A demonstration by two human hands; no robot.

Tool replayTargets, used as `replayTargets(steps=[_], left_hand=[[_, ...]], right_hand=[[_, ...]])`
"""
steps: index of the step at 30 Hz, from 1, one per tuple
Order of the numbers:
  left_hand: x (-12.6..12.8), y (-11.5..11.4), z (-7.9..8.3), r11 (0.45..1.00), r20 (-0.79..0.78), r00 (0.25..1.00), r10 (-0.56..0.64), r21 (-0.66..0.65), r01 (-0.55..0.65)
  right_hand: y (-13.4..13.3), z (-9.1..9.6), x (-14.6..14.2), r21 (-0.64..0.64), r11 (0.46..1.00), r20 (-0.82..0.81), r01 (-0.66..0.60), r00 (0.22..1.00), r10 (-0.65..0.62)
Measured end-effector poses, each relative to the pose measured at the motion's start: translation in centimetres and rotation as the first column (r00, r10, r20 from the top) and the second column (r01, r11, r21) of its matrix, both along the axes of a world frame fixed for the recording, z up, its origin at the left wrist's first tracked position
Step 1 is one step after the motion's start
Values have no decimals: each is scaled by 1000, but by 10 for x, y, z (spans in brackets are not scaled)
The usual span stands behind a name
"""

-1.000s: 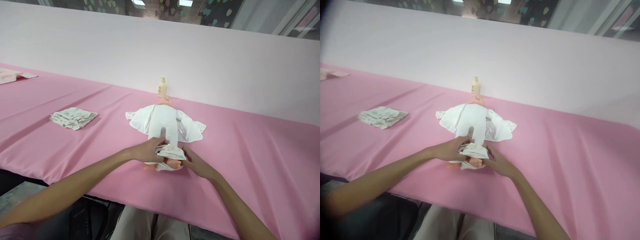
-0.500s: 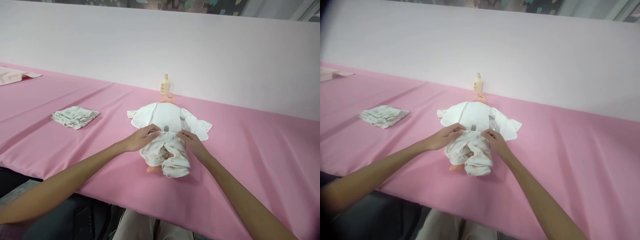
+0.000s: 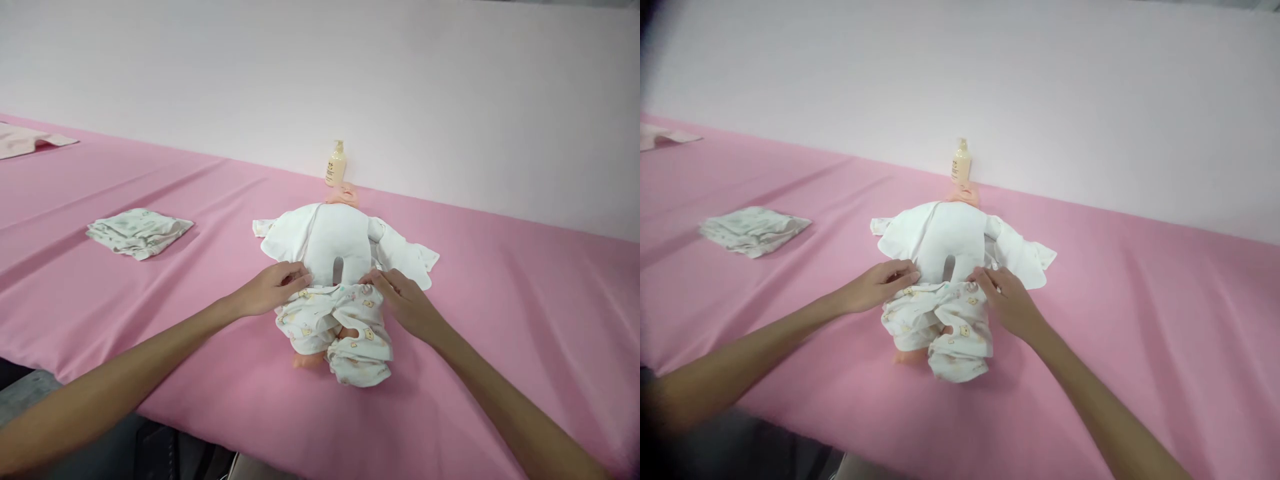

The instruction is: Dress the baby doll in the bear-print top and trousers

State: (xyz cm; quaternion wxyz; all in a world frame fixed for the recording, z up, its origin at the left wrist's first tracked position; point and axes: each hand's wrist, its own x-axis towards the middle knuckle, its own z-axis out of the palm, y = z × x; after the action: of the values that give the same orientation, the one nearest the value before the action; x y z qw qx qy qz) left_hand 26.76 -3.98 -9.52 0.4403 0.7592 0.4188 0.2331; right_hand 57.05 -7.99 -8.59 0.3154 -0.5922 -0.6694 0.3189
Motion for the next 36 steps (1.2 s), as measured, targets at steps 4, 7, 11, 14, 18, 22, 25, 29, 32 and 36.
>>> replayTargets(steps=[4, 7, 11, 14, 18, 22, 25, 29, 32, 36], left_hand=[[8, 6, 26, 990, -100, 990, -103, 84, 111], [13, 9, 39, 987, -100, 982, -158, -1, 158], [12, 14, 37, 991, 29, 991, -134, -21, 135], [9, 17, 23, 998, 79, 995, -56, 2, 56], [5, 19, 3, 998, 22, 1000, -16, 53, 15], [-2, 24, -9, 991, -33, 993, -113, 66, 115], [-7, 26, -14, 986, -20, 987, -161, 39, 162], [-6, 21, -18, 981, 125, 981, -150, -107, 163], [-1, 15, -19, 968, 274, 959, -77, -211, 139], [7, 9, -17, 942, 403, 913, 61, -327, 81]], right_hand=[[28, 30, -9, -127, 985, 141, -121, 980, 139], [46, 44, -17, -301, 927, 90, -222, 962, 259], [53, 48, -20, -353, 875, -102, -330, 944, 315], [46, 41, -16, -325, 889, -127, -322, 946, 297], [34, 20, -4, -204, 947, -129, -247, 966, 224], [26, -7, 11, -176, 968, -126, -179, 979, 158], [19, -21, 17, -118, 982, -44, -146, 989, 141], [9, -32, 14, -34, 989, -91, -145, 986, 141], [1, -33, 6, -107, 990, -356, -87, 933, 44], [-5, -27, -7, -263, 958, -617, -114, 783, -77]])
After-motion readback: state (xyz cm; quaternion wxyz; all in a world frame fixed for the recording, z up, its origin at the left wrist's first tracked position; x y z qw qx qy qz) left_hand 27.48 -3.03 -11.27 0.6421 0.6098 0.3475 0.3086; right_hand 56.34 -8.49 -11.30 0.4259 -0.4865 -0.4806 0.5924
